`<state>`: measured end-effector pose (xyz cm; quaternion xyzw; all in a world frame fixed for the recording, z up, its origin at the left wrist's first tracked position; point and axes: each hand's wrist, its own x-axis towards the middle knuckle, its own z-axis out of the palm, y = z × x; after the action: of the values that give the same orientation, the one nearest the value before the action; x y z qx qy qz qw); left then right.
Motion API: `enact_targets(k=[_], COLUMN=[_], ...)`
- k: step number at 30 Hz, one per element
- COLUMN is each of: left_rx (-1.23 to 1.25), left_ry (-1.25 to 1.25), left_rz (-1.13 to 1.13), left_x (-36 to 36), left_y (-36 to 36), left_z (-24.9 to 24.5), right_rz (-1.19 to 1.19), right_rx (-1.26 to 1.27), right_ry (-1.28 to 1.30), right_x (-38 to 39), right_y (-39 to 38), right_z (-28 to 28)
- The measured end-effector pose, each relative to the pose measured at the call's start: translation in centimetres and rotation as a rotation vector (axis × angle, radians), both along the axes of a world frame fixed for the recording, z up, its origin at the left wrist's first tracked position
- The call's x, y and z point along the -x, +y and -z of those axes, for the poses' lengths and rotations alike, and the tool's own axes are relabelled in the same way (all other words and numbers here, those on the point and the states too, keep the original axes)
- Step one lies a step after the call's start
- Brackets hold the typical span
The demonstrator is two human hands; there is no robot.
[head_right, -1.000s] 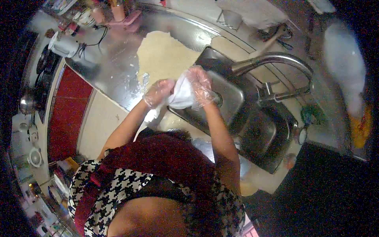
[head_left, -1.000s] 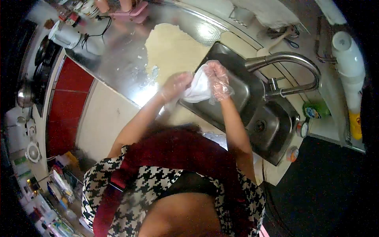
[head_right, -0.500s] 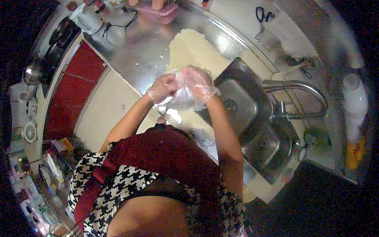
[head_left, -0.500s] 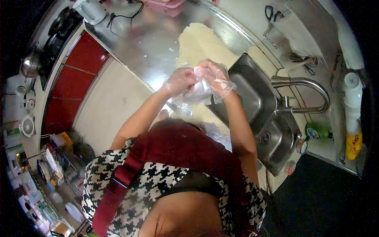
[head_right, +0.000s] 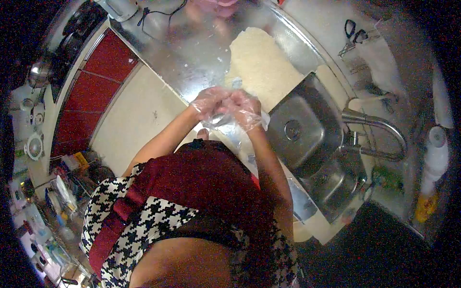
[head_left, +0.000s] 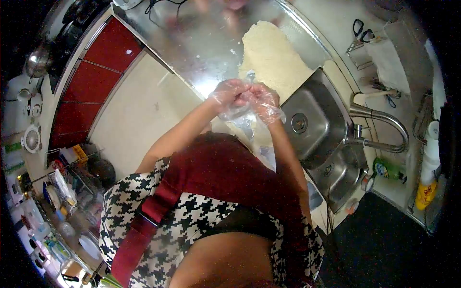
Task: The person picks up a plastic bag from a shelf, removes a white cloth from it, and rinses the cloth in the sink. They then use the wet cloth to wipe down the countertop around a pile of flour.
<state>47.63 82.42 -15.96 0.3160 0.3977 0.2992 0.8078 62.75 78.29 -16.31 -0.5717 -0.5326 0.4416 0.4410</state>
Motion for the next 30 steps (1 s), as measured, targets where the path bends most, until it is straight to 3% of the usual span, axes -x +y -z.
enact_targets(k=[1, 5, 10, 13, 16, 24, 30], left_rx=[0.003, 0.100, 0.116, 0.108, 0.142, -0.033, -0.118], left_ry=[0.001, -0.095, -0.121, -0.165, -0.102, -0.013, 0.009], left_rz=[0.002, -0.046, -0.030, -0.003, -0.081, 0.160, 0.120], left_x=[-0.2, -0.3, -0.3, 0.0, 0.1, 0.3, 0.0], left_y=[0.0, -0.1, -0.2, -0.3, -0.5, 0.5, 0.3], left_z=[0.1, 0.6, 0.8, 0.9, 0.7, 1.0, 0.2], right_rz=[0.006, 0.033, 0.035, -0.032, -0.110, -0.078, -0.059], right_rx=[0.004, 0.013, 0.332, 0.295, 0.277, 0.316, 0.334], right_ry=[0.153, 0.095, 0.065, 0.241, 0.197, 0.239, 0.335], right_x=[-0.2, -0.9, -1.3, -1.8, -1.8, -1.6, -2.3], right_y=[0.0, 0.1, -0.3, -0.7, -0.8, -0.1, -0.3], right_z=[0.7, 1.7, -1.2, 0.0, 0.0, -0.3, -1.1])
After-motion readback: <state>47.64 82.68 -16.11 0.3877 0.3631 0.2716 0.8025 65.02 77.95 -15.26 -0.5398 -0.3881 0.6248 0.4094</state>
